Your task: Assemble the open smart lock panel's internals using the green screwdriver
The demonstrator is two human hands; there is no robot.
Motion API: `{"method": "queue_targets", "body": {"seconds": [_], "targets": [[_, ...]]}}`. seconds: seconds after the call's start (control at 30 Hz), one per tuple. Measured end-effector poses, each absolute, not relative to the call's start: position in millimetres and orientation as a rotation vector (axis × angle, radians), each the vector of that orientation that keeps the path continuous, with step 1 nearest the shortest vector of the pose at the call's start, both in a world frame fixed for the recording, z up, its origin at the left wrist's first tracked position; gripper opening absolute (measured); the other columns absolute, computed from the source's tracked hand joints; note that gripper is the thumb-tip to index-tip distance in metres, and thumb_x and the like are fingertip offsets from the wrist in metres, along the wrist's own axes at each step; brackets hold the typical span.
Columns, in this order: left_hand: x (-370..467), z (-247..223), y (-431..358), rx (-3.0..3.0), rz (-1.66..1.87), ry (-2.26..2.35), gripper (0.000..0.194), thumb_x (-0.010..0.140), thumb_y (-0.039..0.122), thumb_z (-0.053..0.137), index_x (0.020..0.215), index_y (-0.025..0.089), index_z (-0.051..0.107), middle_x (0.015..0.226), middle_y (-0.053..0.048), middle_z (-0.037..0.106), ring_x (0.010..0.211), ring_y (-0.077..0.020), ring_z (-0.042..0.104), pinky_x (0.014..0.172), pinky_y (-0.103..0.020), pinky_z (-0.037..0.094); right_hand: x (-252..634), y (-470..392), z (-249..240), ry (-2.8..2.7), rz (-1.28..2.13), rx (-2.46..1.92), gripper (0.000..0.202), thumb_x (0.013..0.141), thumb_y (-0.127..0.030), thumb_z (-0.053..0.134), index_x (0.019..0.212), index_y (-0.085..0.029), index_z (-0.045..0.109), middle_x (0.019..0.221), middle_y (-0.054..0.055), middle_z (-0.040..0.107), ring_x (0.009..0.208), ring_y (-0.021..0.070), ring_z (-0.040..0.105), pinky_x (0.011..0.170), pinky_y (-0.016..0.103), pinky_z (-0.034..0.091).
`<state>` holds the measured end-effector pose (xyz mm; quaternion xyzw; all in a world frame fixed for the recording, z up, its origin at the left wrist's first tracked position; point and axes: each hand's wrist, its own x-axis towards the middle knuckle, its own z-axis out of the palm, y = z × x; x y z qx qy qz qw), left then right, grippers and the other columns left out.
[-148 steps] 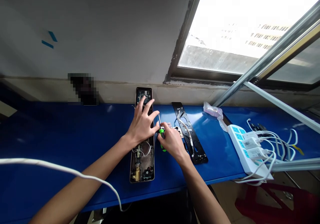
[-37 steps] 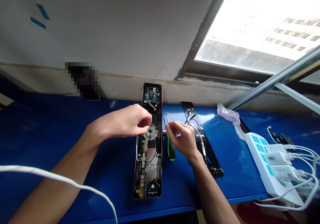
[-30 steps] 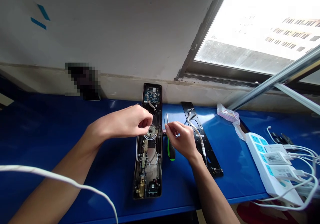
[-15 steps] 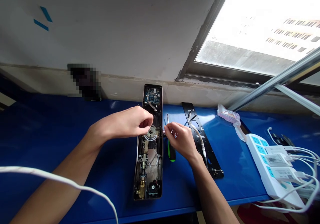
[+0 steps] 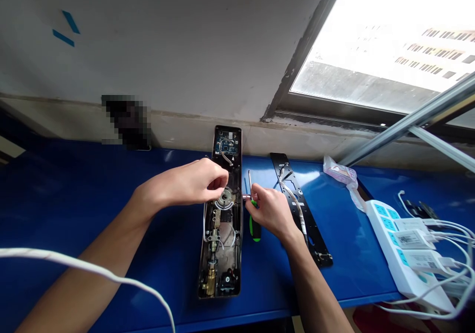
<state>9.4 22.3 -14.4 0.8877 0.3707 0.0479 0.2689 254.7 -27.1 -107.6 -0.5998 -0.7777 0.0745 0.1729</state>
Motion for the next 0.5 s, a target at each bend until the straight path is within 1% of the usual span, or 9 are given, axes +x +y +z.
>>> {"method": "queue_targets", "body": {"seconds": [0.07,0.17,0.33,0.4,0.5], "targets": [[10,-14,23,2.39,0.127,0.999,0.012,0.088,0.021,0.06,0.078,0.02,0.067,0.078,0.001,0.07,0.067,-0.0133,0.061,0.062,-0.027,0.042,256,-28,-107,-2.239,0.2,-1.724,0.016,0.084,-0.024,0.062,0.075,-0.023,0.049,0.062,-0.003,0.057,0.054,0.0118,0.042,0.056,0.029,0.02],[10,-16,24,2.392,0.161,1.009,0.013,0.089,0.023,0.059,0.08,0.02,0.066,0.079,0.001,0.069,0.068,-0.0139,0.06,0.063,-0.027,0.042,257,-28,-107,-2.268,0.202,-1.745,0.018,0.084,-0.026,0.062,0.073,-0.023,0.047,0.063,-0.002,0.058,0.054,0.0122,0.042,0.056,0.029,0.02],[12,-26,29,2.451,0.484,1.307,0.012,0.093,0.031,0.058,0.09,0.02,0.061,0.093,-0.004,0.064,0.079,-0.0182,0.061,0.071,-0.032,0.045,260,-29,-109,-2.272,0.251,-1.771,0.02,0.08,-0.03,0.066,0.076,-0.024,0.047,0.062,-0.002,0.057,0.054,0.0135,0.044,0.055,0.028,0.02],[13,-32,31,2.415,0.605,1.457,0.012,0.093,0.032,0.058,0.097,0.021,0.057,0.099,-0.006,0.061,0.082,-0.0196,0.061,0.076,-0.034,0.048,261,-29,-110,-2.262,0.288,-1.769,0.019,0.078,-0.027,0.066,0.077,-0.024,0.047,0.062,-0.002,0.056,0.054,0.0135,0.045,0.055,0.027,0.021],[15,-39,34,2.336,0.647,1.548,0.016,0.092,0.029,0.058,0.103,0.021,0.05,0.108,-0.008,0.058,0.084,-0.02,0.062,0.079,-0.035,0.05,261,-29,-109,-2.235,0.364,-1.744,0.019,0.074,-0.022,0.066,0.076,-0.025,0.047,0.06,-0.004,0.053,0.053,0.0124,0.043,0.054,0.026,0.023]]}}
